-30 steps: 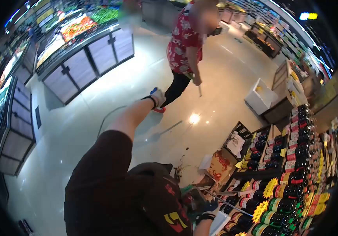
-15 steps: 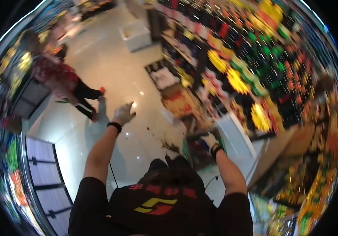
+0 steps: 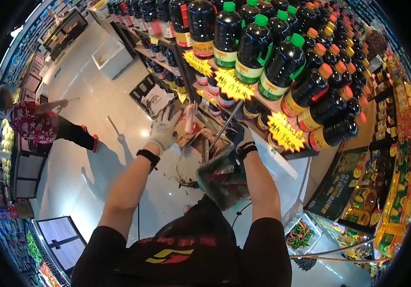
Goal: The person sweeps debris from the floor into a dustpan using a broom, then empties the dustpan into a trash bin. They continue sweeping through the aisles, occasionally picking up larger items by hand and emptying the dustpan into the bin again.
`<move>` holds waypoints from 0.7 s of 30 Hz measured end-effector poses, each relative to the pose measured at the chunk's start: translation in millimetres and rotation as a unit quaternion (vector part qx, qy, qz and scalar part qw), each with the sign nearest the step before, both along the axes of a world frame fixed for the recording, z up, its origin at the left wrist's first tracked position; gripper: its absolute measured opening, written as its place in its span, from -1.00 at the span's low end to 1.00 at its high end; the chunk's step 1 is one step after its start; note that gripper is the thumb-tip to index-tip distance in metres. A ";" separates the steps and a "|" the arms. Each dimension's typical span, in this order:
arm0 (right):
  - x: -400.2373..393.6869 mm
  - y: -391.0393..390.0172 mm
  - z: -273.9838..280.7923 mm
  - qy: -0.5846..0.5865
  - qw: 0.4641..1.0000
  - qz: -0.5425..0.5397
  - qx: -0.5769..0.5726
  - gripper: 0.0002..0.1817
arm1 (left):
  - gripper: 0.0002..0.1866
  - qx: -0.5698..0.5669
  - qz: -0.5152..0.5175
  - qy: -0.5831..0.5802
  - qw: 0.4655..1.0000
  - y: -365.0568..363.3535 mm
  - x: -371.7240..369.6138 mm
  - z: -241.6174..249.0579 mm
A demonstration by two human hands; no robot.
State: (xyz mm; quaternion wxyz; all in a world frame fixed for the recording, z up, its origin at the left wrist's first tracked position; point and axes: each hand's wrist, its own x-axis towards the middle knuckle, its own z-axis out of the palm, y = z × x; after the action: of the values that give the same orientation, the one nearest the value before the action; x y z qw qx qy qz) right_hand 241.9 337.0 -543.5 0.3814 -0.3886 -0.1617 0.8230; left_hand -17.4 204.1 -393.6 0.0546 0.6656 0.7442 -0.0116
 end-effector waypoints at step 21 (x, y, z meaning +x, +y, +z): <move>-53.3 184.1 -182.2 -0.756 0.234 0.377 0.481 -0.71 | -0.66 -0.055 -0.045 -0.099 0.993 23.1 15.3 -68.7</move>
State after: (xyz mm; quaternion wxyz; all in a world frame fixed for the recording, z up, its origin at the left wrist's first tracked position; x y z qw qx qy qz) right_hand 188.6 521.1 -725.7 -0.1564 -0.4688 -0.8686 -0.0357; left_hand -2.1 227.2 -462.3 0.1638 0.6919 0.7030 0.0106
